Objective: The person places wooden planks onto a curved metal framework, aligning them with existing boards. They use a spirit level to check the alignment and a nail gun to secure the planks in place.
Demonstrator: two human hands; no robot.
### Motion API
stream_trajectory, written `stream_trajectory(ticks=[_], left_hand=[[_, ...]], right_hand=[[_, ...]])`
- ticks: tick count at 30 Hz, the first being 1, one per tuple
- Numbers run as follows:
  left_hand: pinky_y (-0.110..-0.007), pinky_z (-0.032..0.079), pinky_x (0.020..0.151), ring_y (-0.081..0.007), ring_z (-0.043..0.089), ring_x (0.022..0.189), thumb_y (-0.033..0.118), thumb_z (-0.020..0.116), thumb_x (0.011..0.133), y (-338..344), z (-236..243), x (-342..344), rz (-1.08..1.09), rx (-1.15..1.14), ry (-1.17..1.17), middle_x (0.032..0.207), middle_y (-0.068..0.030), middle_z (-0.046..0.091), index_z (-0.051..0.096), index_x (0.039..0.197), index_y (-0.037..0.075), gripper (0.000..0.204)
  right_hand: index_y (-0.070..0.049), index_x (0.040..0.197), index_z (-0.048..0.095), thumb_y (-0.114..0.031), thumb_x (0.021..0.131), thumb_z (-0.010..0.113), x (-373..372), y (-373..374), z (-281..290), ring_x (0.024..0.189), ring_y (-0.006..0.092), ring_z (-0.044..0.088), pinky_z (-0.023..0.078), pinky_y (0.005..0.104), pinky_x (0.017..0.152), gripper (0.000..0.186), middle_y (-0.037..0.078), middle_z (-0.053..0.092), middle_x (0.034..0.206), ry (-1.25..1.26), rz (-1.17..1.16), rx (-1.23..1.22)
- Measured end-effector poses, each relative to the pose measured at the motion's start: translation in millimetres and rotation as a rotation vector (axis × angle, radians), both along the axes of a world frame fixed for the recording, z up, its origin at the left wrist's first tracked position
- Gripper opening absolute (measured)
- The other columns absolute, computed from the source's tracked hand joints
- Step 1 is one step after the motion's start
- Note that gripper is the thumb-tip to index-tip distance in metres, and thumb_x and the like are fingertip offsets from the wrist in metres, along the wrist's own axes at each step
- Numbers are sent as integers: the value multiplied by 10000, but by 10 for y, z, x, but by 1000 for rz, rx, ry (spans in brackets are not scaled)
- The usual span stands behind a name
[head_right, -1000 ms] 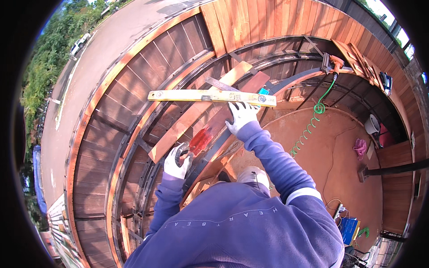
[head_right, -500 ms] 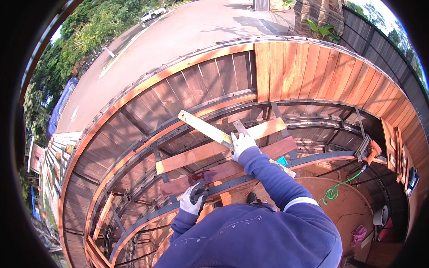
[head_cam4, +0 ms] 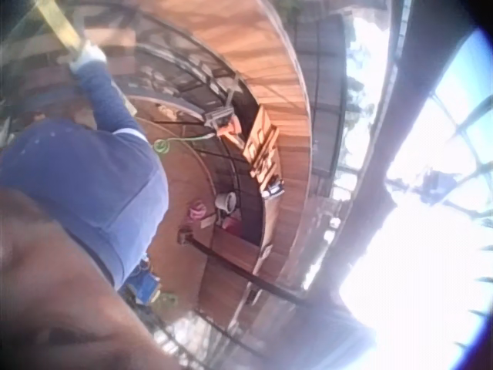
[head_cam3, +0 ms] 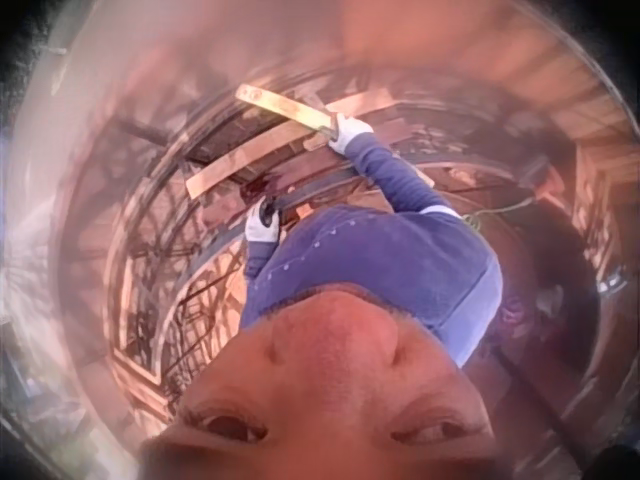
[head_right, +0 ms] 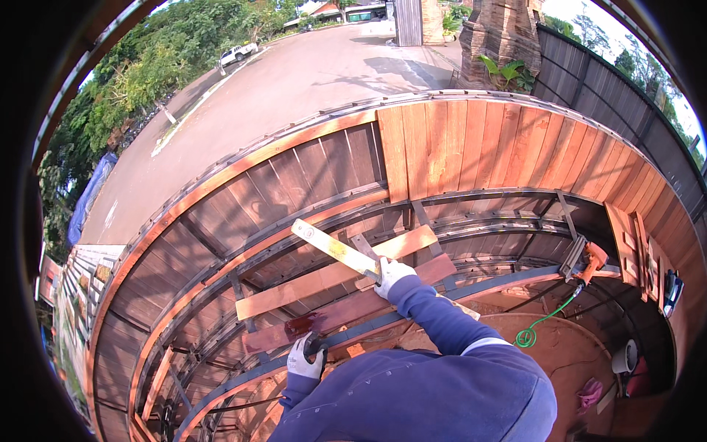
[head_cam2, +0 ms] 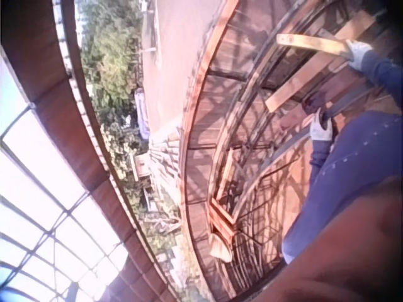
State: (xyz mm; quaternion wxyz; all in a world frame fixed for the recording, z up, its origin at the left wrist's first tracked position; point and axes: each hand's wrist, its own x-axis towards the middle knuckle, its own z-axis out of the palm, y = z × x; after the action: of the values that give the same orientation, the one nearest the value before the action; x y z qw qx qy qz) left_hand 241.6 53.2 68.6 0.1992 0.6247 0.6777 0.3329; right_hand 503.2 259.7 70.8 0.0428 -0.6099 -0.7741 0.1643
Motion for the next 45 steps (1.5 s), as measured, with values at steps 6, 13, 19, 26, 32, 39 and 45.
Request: stream_trajectory(ticks=[6,13,19,26,32,39,45], left_hand=[[-443,441,957,-367,571,1076,203,742,736,568,56,214,-193,80,215,1165,-164,610,587,1229,80,531],[-431,468,929,-363,589,1052,201,706,782,567,76,-203,-20,114,187,1142,-172,619,592,1211,55,467],[-411,455,940,-319,590,1072,190,731,771,116,-44,-931,225,65,309,1160,-134,620,582,1247,74,512],[-459,349,1056,-349,479,1225,281,686,796,569,124,173,-246,-6,319,1301,-169,529,496,1318,55,600],[-515,280,1116,-377,357,1348,298,629,846,1053,-110,639,-452,-267,631,1458,-201,390,438,1407,85,631],[-515,340,1081,-362,424,1282,228,618,850,1160,-187,603,-434,-311,673,1404,-198,440,453,1403,88,594],[-444,427,930,-320,540,1079,174,520,888,1217,-183,735,-452,-209,791,1154,-153,567,549,1304,88,426]], right_hand=[[-41,1341,454,-398,712,740,-104,160,-170,962,351,662,532,425,849,778,201,673,1049,13,0,-23],[-39,1168,496,-361,661,784,266,12,42,904,354,667,540,420,791,665,188,676,972,131,-121,106],[-36,1161,521,-285,649,821,1021,-286,118,894,357,667,538,400,780,643,201,669,963,421,-198,239],[-9,1151,560,-22,732,798,1794,-389,-311,790,101,602,528,264,726,482,37,646,929,989,-351,-39],[-23,1188,534,44,783,728,1881,-757,-355,789,117,606,537,255,694,454,51,618,993,1134,-403,-77],[-36,1155,552,42,788,727,2023,-929,-539,778,110,583,520,253,675,414,27,610,941,1059,-401,-106],[-25,1255,487,38,787,737,2118,-741,-737,765,160,641,565,295,634,534,78,614,1018,1086,-444,-155]])
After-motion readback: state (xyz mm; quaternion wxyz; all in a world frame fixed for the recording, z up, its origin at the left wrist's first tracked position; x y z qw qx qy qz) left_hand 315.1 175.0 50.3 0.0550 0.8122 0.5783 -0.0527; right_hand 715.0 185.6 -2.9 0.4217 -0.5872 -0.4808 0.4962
